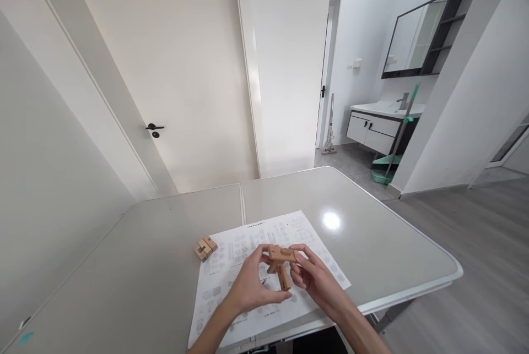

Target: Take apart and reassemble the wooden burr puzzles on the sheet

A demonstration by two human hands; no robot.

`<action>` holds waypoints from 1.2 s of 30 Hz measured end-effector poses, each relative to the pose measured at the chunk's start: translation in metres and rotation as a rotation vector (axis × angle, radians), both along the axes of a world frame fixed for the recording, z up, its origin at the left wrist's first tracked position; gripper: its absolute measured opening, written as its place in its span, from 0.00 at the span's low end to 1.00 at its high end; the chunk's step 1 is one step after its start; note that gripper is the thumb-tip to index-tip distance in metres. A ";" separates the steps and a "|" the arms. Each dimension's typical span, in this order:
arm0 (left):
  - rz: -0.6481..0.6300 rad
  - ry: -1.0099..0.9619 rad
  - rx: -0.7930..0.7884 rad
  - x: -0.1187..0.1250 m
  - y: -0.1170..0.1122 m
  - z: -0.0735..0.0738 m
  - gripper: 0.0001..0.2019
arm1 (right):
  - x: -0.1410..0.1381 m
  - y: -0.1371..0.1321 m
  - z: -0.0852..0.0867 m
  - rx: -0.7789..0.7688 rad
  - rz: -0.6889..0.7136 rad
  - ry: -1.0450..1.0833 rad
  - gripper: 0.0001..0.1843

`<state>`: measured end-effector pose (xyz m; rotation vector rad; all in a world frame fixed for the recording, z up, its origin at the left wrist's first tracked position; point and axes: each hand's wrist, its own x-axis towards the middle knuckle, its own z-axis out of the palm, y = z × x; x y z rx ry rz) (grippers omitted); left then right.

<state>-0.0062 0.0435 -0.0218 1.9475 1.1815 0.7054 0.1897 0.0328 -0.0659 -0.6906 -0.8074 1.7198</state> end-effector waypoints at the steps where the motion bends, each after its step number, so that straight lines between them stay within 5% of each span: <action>1: 0.018 0.019 -0.003 -0.002 0.000 -0.001 0.39 | 0.002 0.002 0.000 -0.001 -0.028 0.010 0.25; 8: 0.248 0.023 -0.025 -0.028 -0.001 -0.009 0.39 | 0.011 0.015 -0.022 0.169 -0.234 -0.472 0.27; 18: 0.296 0.068 0.105 -0.044 -0.003 -0.034 0.36 | 0.000 0.018 -0.059 0.250 -0.358 -0.897 0.19; 31: 0.274 -0.252 -0.085 -0.039 -0.003 -0.037 0.36 | -0.013 0.018 -0.062 0.321 -0.436 -1.385 0.09; 36: 0.254 -0.348 -0.151 -0.040 -0.002 -0.039 0.36 | -0.013 0.009 -0.040 0.406 -0.447 -1.154 0.13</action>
